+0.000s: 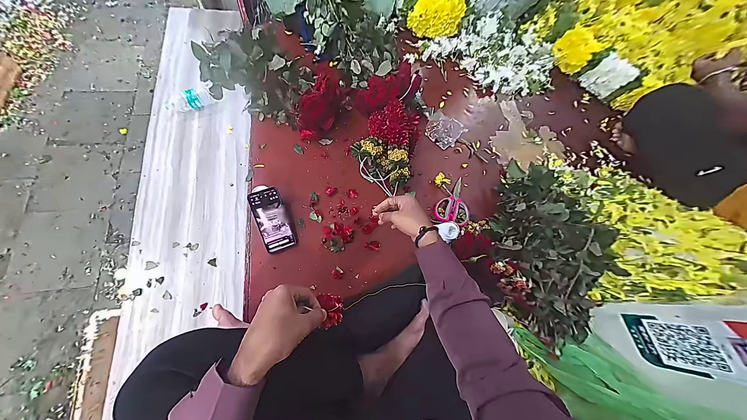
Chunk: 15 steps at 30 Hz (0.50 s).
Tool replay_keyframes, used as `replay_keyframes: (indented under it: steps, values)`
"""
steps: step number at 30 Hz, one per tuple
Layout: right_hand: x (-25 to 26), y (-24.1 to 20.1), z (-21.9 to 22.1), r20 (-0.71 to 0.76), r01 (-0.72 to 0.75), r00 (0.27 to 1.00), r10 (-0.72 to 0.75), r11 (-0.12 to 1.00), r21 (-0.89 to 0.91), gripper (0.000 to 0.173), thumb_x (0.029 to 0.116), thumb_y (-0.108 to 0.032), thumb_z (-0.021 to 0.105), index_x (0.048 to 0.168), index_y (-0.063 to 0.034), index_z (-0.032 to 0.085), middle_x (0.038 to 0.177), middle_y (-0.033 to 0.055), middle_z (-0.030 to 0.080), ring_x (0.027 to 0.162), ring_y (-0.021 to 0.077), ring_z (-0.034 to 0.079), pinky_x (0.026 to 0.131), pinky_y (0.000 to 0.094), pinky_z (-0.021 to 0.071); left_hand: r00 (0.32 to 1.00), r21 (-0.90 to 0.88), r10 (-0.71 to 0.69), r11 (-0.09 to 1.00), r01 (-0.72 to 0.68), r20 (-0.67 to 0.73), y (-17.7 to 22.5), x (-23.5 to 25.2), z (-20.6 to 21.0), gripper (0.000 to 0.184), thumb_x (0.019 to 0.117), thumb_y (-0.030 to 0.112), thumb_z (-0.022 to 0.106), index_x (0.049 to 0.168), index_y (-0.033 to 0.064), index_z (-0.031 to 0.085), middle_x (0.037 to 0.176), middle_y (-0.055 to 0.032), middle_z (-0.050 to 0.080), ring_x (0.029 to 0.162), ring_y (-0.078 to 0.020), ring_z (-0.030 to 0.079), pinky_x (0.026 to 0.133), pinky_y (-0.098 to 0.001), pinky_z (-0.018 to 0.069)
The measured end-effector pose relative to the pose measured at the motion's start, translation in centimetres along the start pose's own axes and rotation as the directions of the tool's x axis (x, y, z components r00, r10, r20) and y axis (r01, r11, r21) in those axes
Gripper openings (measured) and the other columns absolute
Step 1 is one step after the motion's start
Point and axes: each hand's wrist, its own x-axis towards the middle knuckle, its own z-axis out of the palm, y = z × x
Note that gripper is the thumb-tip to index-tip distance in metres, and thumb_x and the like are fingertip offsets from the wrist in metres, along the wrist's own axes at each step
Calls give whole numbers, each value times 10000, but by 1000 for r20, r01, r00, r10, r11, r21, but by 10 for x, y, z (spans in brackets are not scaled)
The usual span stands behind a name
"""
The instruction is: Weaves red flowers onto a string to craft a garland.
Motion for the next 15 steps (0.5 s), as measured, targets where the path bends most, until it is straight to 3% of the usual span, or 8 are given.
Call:
replay_keyframes:
  steps: [3,5,6,7,9,13,15]
  values:
    - [-15,-5,4,-108,55,993,-40,989,141,162,927,-100,736,1089,-101,740,831,83,753,581,200,668,532,357,567,1000,2,12,1000,-12,-4,-2,-4,1,128,864,338,774,822,218,766,695,76,690,601,-86,625,591,-392,542]
    - [1,-5,12,-178,54,984,-33,992,116,137,949,-177,726,1079,-135,738,723,74,706,512,194,627,487,358,544,1000,10,-18,1000,18,-12,-1,-4,0,126,856,350,769,811,232,763,686,84,682,590,-88,614,581,-398,530]
    - [16,-7,16,-184,56,982,-45,997,55,136,952,-206,716,1070,-144,742,738,67,710,558,196,652,540,389,569,1000,15,-27,1000,27,-14,-2,-3,0,125,854,358,765,809,241,761,687,89,682,590,-85,613,583,-399,529]
    - [36,-8,22,-171,71,982,-77,997,-41,145,948,-221,701,1063,-154,757,806,45,739,674,187,706,664,433,612,999,22,-32,999,32,-16,-3,-2,0,124,852,369,761,805,254,757,689,102,684,592,-75,616,585,-393,536]
    - [66,-14,36,-73,171,979,-193,957,-236,196,967,-188,636,1115,-177,765,1060,22,756,1001,186,717,930,491,578,999,22,-41,999,41,-16,-4,1,0,124,851,373,761,807,257,758,690,105,686,591,-75,619,589,-395,543]
    - [107,-25,77,151,452,883,-445,716,-532,296,930,-139,628,1167,-252,766,1302,-38,674,1299,214,562,1093,509,471,996,27,-94,995,94,-5,-5,7,0,117,848,372,757,810,262,763,692,106,690,601,-75,628,593,-402,545]
    - [119,-24,92,297,505,860,-415,608,-613,437,863,-128,704,1274,-276,719,1453,-40,580,1409,277,462,1090,594,439,994,14,-108,994,108,9,-5,7,2,109,851,363,753,809,262,760,706,110,696,609,-69,635,595,-392,551]
